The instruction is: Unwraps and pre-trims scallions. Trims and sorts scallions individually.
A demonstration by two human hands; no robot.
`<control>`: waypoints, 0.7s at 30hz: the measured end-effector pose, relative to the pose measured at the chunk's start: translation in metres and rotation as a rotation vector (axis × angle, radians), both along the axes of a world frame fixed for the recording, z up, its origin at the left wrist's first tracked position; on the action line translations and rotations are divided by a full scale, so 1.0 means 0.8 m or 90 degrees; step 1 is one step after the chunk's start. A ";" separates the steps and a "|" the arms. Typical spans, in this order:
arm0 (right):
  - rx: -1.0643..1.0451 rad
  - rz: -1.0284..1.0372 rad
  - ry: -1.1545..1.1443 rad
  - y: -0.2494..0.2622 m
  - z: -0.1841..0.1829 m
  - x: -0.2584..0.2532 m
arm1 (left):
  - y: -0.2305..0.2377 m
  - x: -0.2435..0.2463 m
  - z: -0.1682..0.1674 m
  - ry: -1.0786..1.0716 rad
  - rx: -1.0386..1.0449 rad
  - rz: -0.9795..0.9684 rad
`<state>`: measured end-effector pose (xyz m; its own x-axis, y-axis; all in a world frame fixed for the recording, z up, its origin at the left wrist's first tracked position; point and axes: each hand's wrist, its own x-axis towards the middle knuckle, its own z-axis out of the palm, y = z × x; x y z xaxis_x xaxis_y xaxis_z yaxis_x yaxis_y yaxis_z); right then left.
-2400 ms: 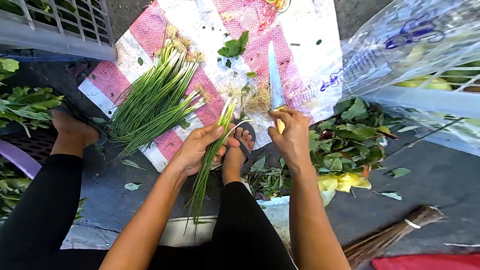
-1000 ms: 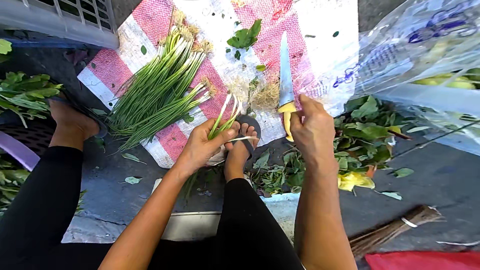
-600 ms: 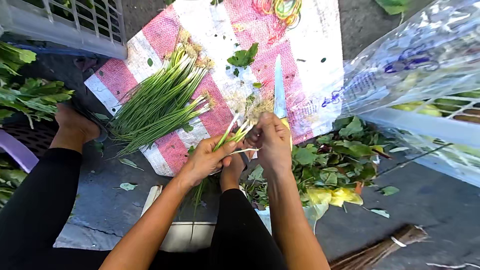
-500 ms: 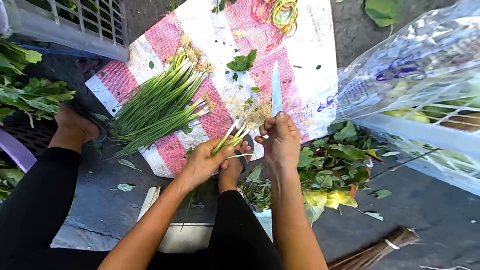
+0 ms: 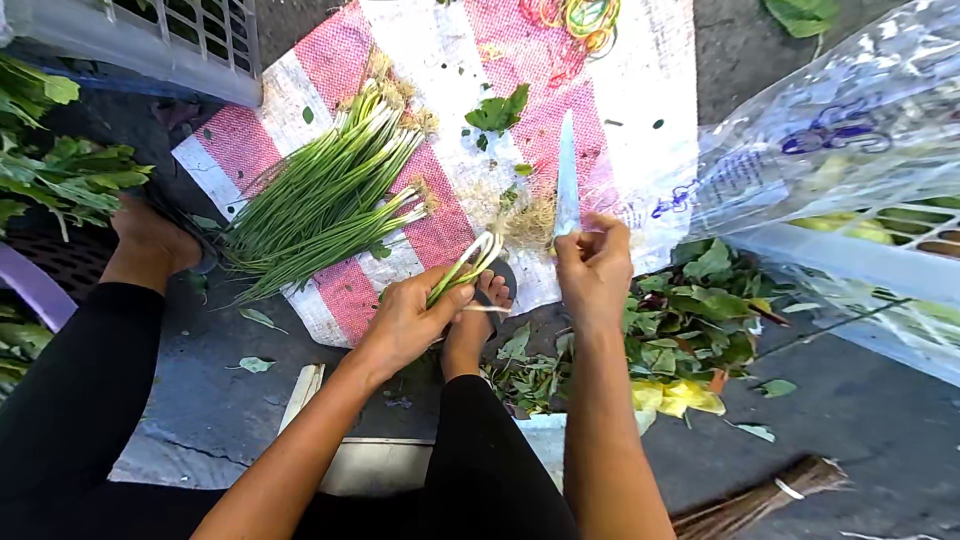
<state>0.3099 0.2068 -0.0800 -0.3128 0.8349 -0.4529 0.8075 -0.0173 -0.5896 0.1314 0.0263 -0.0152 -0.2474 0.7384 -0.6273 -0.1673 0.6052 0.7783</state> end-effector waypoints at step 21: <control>0.148 0.265 0.225 -0.070 0.059 -0.065 | 0.013 -0.001 0.004 -0.023 -0.021 0.098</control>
